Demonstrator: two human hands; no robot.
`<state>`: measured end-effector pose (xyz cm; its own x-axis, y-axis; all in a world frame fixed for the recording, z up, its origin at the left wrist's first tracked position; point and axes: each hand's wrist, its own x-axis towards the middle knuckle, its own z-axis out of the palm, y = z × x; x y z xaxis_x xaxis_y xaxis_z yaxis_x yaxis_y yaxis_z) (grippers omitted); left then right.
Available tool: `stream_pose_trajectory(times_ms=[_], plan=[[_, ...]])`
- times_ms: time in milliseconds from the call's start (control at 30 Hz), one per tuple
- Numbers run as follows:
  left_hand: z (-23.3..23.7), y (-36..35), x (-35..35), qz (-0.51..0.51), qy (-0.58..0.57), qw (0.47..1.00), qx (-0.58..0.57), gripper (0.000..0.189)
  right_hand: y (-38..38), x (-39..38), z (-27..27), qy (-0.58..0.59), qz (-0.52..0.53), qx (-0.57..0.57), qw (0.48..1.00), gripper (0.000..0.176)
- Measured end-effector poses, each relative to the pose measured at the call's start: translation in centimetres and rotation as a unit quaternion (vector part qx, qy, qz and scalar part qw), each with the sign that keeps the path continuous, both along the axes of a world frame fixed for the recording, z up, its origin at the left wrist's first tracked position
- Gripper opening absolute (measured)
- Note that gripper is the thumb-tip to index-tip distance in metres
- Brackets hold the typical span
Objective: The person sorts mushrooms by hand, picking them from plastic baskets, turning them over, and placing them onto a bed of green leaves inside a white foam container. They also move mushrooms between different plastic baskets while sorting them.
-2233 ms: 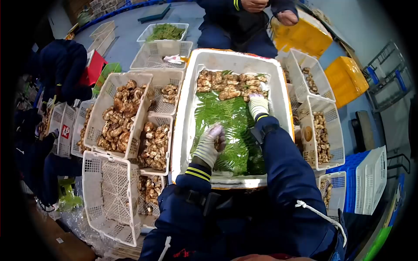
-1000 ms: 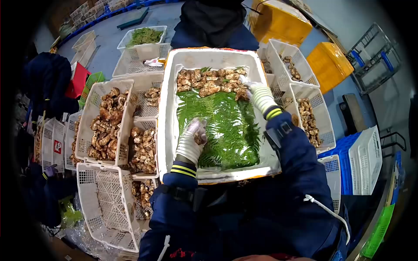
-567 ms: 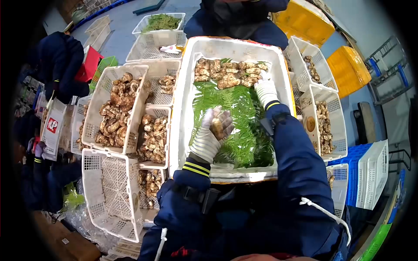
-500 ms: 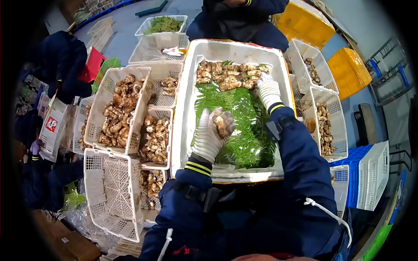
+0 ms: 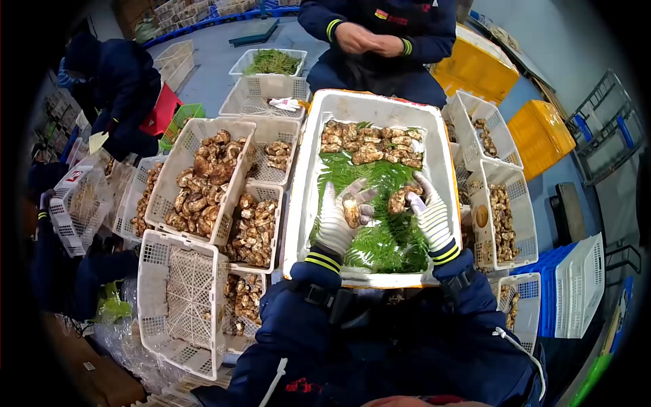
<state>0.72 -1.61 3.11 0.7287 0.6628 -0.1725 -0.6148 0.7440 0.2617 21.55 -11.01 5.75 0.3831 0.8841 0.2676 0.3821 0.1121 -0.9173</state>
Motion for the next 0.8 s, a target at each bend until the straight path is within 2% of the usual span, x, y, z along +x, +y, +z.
stream_pose_trajectory(times_ms=[100,167,233,267,300,367,400,467,533,600,633,700,733,800], plan=[[0.7,-0.5,-0.3,0.001,0.007,1.0,0.02,0.081,-0.2,-0.6,1.0,-0.012,0.033,-0.06,0.998,0.044],[0.8,-0.6,-0.3,0.001,0.022,0.999,0.032,0.081,-0.1,-0.1,-0.3,-0.024,0.055,-0.079,0.995,0.042],[0.5,-0.6,-0.3,-0.002,0.025,0.999,0.033,0.081,0.0,-0.4,-1.2,0.048,0.069,-0.077,0.993,0.04],[-0.6,-0.2,-0.4,-0.032,-0.057,0.998,0.022,0.075,0.1,-0.5,-1.4,0.077,0.075,-0.084,0.991,0.04],[-0.4,-0.3,-0.1,0.006,-0.037,0.999,0.009,0.071,0.1,-0.5,-1.6,0.105,0.081,-0.09,0.987,0.04],[0.2,-0.6,0.8,0.079,0.002,0.997,-0.016,0.066,0.4,0.1,-2.8,0.083,0.077,-0.098,0.989,0.039],[0.5,-0.7,0.8,0.081,-0.011,0.992,-0.097,0.056,0.5,0.3,-3.2,0.071,0.073,-0.105,0.989,0.039],[0.2,-0.6,1.1,0.08,-0.008,0.99,-0.113,0.05,0.7,0.9,-4.0,0.009,0.072,-0.093,0.993,0.039],[-0.6,-0.4,0.9,0.078,-0.012,0.991,-0.105,0.044,0.6,0.8,-3.4,0.096,0.073,-0.135,0.984,0.04],[-1.4,-0.7,0.9,0.076,-0.009,0.997,-0.022,0.046,0.7,0.9,-3.2,0.153,0.072,-0.164,0.972,0.037],[-1.7,-0.7,0.9,0.075,-0.008,0.997,0.019,0.047,0.9,1.1,-3.8,0.245,0.081,-0.14,0.956,0.036],[-2.3,-0.4,0.9,0.07,-0.033,0.997,0.009,0.046,1.2,0.9,-4.6,0.423,0.098,-0.089,0.897,0.033],[-2.5,-0.3,0.9,0.071,-0.036,0.997,0.024,0.045,1.3,1.2,-4.2,0.527,0.132,-0.088,0.835,0.033],[-2.8,-0.3,0.9,0.078,-0.024,0.996,0.045,0.043,0.5,0.5,-1.8,0.612,0.15,-0.119,0.767,0.036]])
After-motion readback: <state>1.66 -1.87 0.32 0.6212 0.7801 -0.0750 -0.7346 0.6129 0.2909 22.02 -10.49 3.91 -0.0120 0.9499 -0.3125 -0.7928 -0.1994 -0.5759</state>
